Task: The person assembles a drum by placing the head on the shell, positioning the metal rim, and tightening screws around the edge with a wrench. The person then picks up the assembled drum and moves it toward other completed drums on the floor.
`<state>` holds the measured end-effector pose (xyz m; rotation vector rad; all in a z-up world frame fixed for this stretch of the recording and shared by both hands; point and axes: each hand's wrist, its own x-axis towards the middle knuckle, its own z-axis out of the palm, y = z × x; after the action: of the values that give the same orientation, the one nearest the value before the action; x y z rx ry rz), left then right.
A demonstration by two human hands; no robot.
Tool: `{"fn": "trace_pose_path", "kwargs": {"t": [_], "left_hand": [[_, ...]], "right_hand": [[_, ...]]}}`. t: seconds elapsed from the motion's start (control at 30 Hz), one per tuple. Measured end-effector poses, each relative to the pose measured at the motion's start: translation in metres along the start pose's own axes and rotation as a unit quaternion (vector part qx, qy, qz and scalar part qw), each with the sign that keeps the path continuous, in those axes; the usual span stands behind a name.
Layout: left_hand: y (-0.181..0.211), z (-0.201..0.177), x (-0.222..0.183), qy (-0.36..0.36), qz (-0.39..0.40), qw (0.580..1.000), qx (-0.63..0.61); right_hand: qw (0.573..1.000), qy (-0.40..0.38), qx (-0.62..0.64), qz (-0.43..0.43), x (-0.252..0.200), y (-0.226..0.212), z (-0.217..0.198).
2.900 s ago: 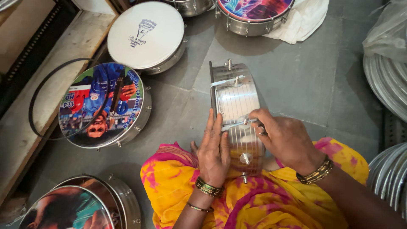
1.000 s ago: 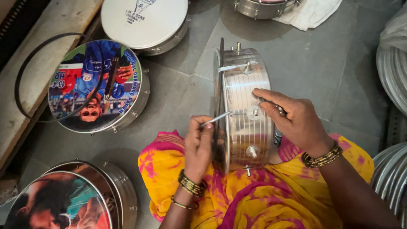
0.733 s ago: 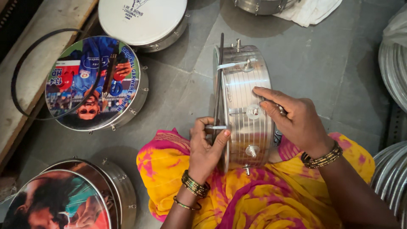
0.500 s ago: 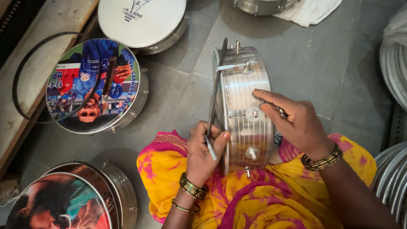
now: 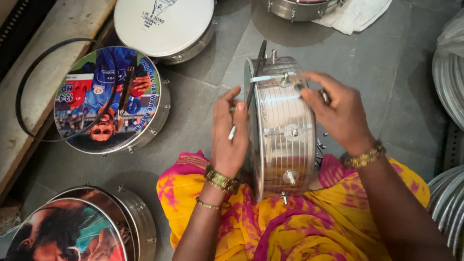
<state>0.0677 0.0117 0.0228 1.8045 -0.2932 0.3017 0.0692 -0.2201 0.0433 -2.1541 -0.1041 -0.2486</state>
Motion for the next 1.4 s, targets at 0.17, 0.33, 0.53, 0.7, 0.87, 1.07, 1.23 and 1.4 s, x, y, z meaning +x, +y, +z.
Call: {"fn": "trace_pose_path", "kwargs": {"t": [0.17,0.33,0.53,0.7,0.87,1.07,1.23,1.4], "left_hand": [[0.008,0.018,0.029,0.026,0.092,0.990,0.100],[0.003,0.021,0.049,0.015,0.084,0.990,0.109],[-0.001,0.033,0.059,0.018,0.082,0.986,0.145],[-0.002,0.047,0.049,0.058,0.053,0.994,0.072],[0.000,0.057,0.038,0.092,0.023,0.995,0.033],[-0.005,0.050,0.033,0.041,-0.016,0.998,0.038],[-0.008,0.052,0.034,0.052,0.006,0.998,0.035],[-0.008,0.052,0.036,0.050,-0.020,0.998,0.038]], "right_hand": [[0.999,-0.040,0.009,0.000,0.027,0.007,-0.004],[0.994,-0.049,-0.048,-0.091,0.041,0.003,-0.013],[0.994,-0.056,-0.085,-0.028,0.046,0.001,-0.016],[0.996,-0.038,-0.047,-0.058,0.043,0.006,-0.011],[0.998,-0.056,-0.024,0.003,0.042,0.003,-0.008],[0.979,-0.112,-0.168,-0.040,0.054,-0.008,-0.020],[0.939,-0.117,-0.286,-0.149,0.059,-0.023,-0.026],[0.934,-0.171,-0.302,-0.079,0.066,-0.036,-0.032]]}}
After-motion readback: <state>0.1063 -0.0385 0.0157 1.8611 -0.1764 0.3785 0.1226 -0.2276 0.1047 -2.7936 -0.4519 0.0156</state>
